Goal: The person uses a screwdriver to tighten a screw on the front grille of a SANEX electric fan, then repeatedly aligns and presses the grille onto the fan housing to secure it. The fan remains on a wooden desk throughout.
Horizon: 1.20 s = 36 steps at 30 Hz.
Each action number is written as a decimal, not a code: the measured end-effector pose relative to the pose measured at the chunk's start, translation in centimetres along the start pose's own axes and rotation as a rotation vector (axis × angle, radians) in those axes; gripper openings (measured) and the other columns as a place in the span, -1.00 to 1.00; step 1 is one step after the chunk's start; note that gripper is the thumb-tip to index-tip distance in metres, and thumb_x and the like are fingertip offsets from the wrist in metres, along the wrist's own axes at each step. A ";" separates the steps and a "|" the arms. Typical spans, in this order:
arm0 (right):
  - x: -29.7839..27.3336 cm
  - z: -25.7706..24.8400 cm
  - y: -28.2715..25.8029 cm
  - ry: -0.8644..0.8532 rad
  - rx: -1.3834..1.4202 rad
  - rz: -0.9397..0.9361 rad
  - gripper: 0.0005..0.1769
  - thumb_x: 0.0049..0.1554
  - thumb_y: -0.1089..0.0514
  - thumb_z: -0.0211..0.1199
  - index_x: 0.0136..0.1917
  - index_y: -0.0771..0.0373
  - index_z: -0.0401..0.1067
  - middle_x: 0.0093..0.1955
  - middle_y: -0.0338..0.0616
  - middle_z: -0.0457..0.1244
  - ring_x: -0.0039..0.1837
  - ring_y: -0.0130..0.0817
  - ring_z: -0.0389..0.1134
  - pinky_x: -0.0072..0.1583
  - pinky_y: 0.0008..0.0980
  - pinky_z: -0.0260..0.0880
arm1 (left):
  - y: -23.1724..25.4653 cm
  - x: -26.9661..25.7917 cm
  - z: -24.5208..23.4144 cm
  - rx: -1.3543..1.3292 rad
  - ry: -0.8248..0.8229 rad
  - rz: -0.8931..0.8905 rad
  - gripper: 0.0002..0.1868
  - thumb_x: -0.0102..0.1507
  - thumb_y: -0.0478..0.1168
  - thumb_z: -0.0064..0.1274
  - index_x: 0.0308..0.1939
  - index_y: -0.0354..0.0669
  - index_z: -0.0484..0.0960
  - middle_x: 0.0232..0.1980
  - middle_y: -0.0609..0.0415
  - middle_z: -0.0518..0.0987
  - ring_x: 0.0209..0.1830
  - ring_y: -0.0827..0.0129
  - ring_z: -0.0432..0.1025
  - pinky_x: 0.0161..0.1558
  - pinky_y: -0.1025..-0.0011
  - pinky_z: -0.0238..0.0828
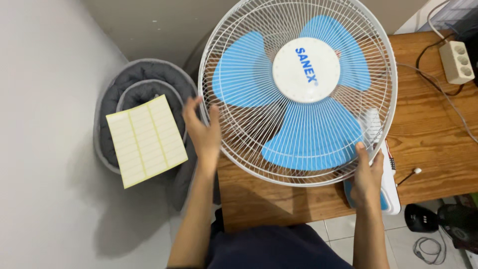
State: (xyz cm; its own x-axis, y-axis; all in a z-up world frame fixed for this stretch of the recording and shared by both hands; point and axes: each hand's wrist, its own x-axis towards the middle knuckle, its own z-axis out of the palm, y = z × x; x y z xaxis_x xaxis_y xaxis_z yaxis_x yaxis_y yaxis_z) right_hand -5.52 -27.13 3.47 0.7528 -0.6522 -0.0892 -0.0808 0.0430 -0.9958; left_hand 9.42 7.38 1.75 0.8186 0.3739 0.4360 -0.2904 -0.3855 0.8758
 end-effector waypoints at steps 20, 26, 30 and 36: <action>-1.5 0.2 0.1 0.024 -0.064 0.075 -0.39 0.25 -0.18 0.19 0.43 0.14 0.18 0.11 -0.17 0.29 0.00 -0.43 0.38 -0.15 -0.38 0.45 | 0.3 -11.0 -1.3 -0.906 -0.244 -0.871 -0.39 0.34 -0.04 -0.02 0.39 -0.09 0.13 0.41 -0.16 0.39 0.31 0.06 0.42 0.23 0.03 0.51; -2.1 -0.1 0.7 0.063 -0.172 0.012 -0.33 0.35 -0.22 0.17 0.47 0.30 0.20 0.18 -0.05 0.24 0.07 -0.37 0.29 -0.08 -0.38 0.33 | 3.1 -11.7 -1.1 -0.915 -0.130 -0.874 -0.39 0.39 -0.13 -0.18 0.47 0.20 -0.07 0.55 -0.05 0.18 0.37 0.07 0.35 0.20 0.05 0.47; -2.5 -0.7 1.3 0.057 -0.159 -0.072 -0.31 0.33 -0.21 0.18 0.48 0.30 0.18 0.23 -0.14 0.26 0.15 -0.43 0.30 0.01 -0.47 0.39 | 3.0 -11.1 -1.1 -0.913 -0.113 -0.984 -0.45 0.43 -0.04 -0.35 0.50 0.26 -0.06 0.53 -0.03 0.25 0.37 0.04 0.35 0.18 0.03 0.45; -3.8 0.3 0.0 0.167 -0.296 -0.138 -0.19 0.27 -0.10 0.29 0.56 0.33 0.03 0.28 0.06 0.19 0.20 -0.16 0.17 0.12 -0.20 0.18 | 1.4 -11.3 -0.4 -0.911 -0.147 -1.013 -0.45 0.45 0.05 -0.44 0.54 0.27 -0.06 0.50 -0.06 0.31 0.37 0.05 0.36 0.20 -0.03 0.41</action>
State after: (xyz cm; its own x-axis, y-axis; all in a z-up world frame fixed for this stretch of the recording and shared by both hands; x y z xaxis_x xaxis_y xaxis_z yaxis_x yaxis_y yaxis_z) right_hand -8.18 -24.48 3.78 0.6549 -0.7520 0.0743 -0.1898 -0.2589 -0.9471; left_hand -0.44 2.98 -1.81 0.8936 0.0434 -0.4467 0.2878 0.7082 0.6447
